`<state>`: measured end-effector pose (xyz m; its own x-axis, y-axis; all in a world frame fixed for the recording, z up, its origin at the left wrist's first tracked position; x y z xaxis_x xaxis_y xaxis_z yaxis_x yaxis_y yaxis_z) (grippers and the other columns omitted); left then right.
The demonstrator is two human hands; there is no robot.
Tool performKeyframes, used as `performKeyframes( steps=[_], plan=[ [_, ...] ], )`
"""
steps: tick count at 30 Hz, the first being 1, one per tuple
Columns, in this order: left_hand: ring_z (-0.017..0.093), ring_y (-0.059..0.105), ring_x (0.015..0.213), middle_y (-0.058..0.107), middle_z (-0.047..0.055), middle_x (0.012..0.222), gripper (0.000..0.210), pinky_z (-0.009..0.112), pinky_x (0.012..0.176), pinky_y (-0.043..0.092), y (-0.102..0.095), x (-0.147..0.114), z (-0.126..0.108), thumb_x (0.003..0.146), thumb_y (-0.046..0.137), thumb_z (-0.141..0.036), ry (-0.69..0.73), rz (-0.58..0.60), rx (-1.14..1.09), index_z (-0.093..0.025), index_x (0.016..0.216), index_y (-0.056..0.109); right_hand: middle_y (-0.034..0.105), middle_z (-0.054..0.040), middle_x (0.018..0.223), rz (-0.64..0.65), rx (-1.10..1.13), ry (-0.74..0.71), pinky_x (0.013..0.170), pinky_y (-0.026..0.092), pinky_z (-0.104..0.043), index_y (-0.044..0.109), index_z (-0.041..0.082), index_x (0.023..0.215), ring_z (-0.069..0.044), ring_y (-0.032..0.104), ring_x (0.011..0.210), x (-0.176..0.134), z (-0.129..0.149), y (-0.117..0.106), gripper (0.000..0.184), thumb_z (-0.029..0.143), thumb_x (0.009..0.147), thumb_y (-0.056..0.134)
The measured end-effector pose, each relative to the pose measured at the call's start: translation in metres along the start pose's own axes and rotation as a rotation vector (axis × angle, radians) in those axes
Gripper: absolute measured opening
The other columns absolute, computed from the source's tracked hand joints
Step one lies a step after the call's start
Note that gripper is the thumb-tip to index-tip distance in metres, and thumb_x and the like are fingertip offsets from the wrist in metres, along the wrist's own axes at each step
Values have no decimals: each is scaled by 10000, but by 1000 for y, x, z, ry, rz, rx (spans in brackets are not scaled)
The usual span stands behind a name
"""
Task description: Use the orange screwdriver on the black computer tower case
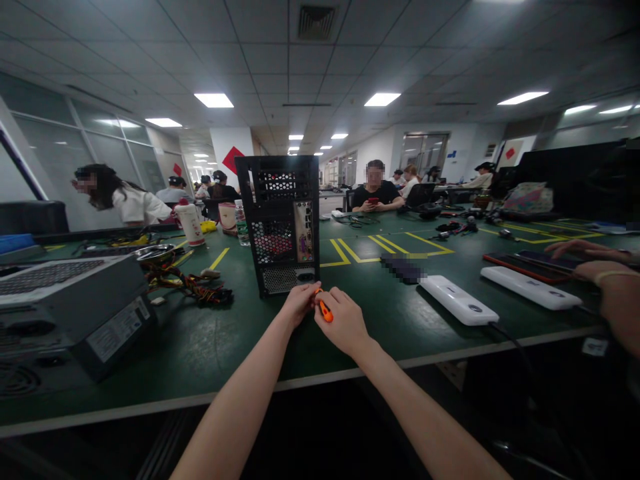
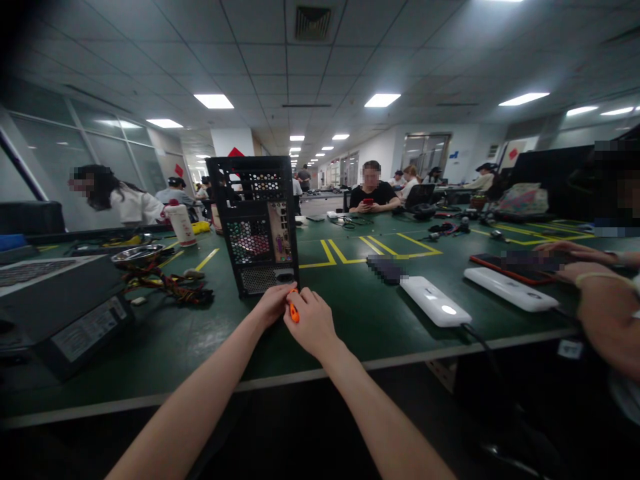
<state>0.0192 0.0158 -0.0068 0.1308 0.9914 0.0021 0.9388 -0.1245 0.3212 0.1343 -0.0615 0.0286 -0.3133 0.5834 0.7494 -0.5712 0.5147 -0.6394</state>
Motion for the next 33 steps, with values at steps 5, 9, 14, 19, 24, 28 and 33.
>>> performKeyframes(
  steps=[5, 9, 14, 19, 24, 28, 33],
  plan=[
    [48, 416, 426, 479, -9, 500, 254, 179, 409, 287, 6, -7, -6, 617, 633, -338, -74, 96, -66, -104, 617, 533, 540, -14, 752, -46, -27, 132, 581, 350, -220, 507, 215, 902, -125, 510, 662, -2, -4, 0, 178, 292, 811, 374],
    [29, 362, 393, 453, -23, 472, 213, 162, 369, 242, 7, -9, -8, 624, 637, -275, -110, 83, -107, -93, 604, 528, 534, -20, 781, -38, -11, 130, 579, 364, -226, 489, 198, 889, -130, 512, 664, -3, -3, 0, 182, 318, 801, 384],
    [19, 338, 369, 405, -43, 443, 220, 146, 343, 206, 6, -8, -6, 624, 636, -270, -122, 46, -140, -100, 586, 501, 483, -72, 938, -55, 56, -15, 732, 399, -294, 467, 169, 904, -174, 482, 851, 0, 4, -2, 182, 222, 732, 446],
    [14, 350, 375, 436, -27, 478, 223, 132, 333, 209, 10, -11, -7, 653, 612, -278, -118, 84, -175, -96, 594, 498, 499, -50, 889, -42, 68, -58, 747, 407, -291, 474, 185, 900, -162, 482, 848, 0, 1, -1, 139, 185, 788, 392],
    [6, 338, 368, 438, -23, 479, 150, 117, 313, 180, 10, -9, -7, 672, 595, -216, -128, 121, -193, -80, 650, 534, 476, -41, 873, -62, 80, 21, 642, 428, -239, 491, 191, 872, -122, 503, 736, -1, -2, -1, 142, 246, 820, 372],
    [9, 308, 351, 397, -38, 435, 160, 125, 305, 177, 7, -6, -5, 667, 598, -207, -132, 60, -207, -88, 599, 515, 461, -58, 943, -47, 85, -12, 645, 433, -255, 480, 182, 869, -132, 508, 745, -1, 3, -1, 123, 224, 768, 426],
    [5, 310, 354, 390, -42, 430, 211, 122, 314, 190, 7, -6, -6, 655, 611, -228, -132, 6, -216, -99, 553, 480, 487, -54, 895, -42, 61, -39, 631, 437, -250, 462, 173, 930, -138, 523, 742, -1, 2, 2, 166, 209, 779, 404]
  ],
)
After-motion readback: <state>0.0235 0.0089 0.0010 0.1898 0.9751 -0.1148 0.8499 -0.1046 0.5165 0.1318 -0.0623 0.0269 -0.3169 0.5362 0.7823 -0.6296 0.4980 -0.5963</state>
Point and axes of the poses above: each hand's wrist, its own x-axis towards the middle knuckle, its own y-axis out of the palm, z = x × y, the point moved 2 cm from there along x, towards the middle knuckle
